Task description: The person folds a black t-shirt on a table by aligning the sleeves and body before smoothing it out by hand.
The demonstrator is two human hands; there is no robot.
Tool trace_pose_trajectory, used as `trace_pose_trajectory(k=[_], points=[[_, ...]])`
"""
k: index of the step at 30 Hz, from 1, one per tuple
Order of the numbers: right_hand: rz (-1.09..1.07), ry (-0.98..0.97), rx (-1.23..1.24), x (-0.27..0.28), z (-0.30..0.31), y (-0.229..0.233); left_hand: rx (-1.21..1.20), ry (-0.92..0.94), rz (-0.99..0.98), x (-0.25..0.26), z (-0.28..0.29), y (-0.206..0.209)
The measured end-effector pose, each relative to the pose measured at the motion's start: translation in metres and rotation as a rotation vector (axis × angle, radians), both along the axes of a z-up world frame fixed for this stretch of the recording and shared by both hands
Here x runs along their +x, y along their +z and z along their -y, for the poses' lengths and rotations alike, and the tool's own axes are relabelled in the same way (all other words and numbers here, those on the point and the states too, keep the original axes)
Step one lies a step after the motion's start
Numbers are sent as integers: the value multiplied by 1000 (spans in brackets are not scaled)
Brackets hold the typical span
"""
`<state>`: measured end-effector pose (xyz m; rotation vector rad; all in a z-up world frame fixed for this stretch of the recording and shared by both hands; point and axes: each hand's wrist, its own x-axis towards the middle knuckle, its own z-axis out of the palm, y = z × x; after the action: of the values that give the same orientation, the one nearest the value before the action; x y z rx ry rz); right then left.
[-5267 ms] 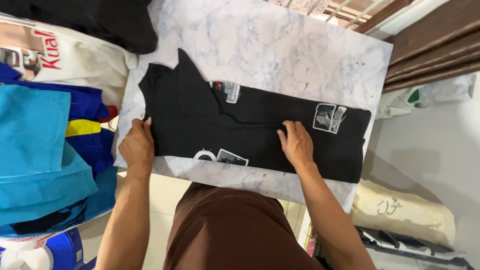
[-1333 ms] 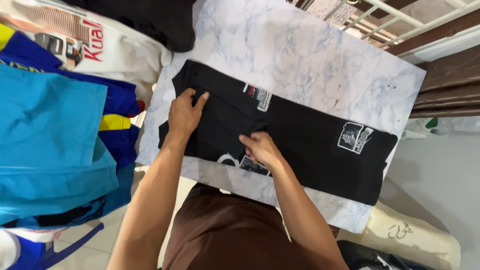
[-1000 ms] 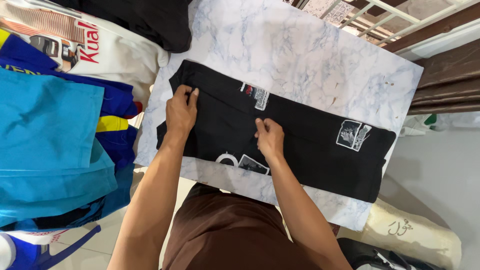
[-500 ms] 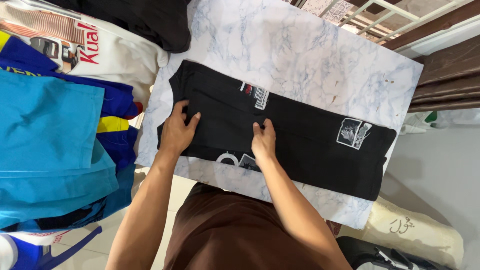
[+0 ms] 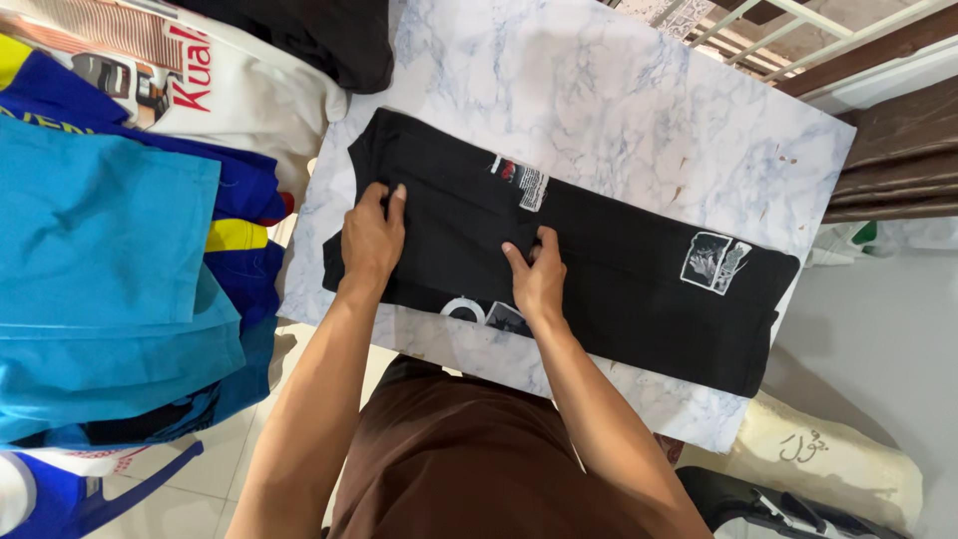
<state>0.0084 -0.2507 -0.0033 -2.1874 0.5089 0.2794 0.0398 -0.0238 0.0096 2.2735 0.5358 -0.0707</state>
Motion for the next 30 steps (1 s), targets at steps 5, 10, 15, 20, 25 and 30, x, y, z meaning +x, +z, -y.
trace_pose_trajectory(k=[5, 10, 15, 20, 25, 30], points=[[37, -17, 105, 1, -5, 5, 117, -175, 41, -11, -4, -4], [139, 144, -147, -4, 1, 15, 220, -177, -8, -10, -10, 11], [541, 581, -515, -10, -18, 10, 359, -435, 384, -21, 22, -1], [398, 803, -608, -2, -33, -21, 430, -615, 338, -24, 44, -39], [343, 760, -486, 0, -19, -26, 460, -602, 274, -18, 18, -45], [332, 747, -536, 6, 4, -22, 502, -480, 182, -5, 6, -38]])
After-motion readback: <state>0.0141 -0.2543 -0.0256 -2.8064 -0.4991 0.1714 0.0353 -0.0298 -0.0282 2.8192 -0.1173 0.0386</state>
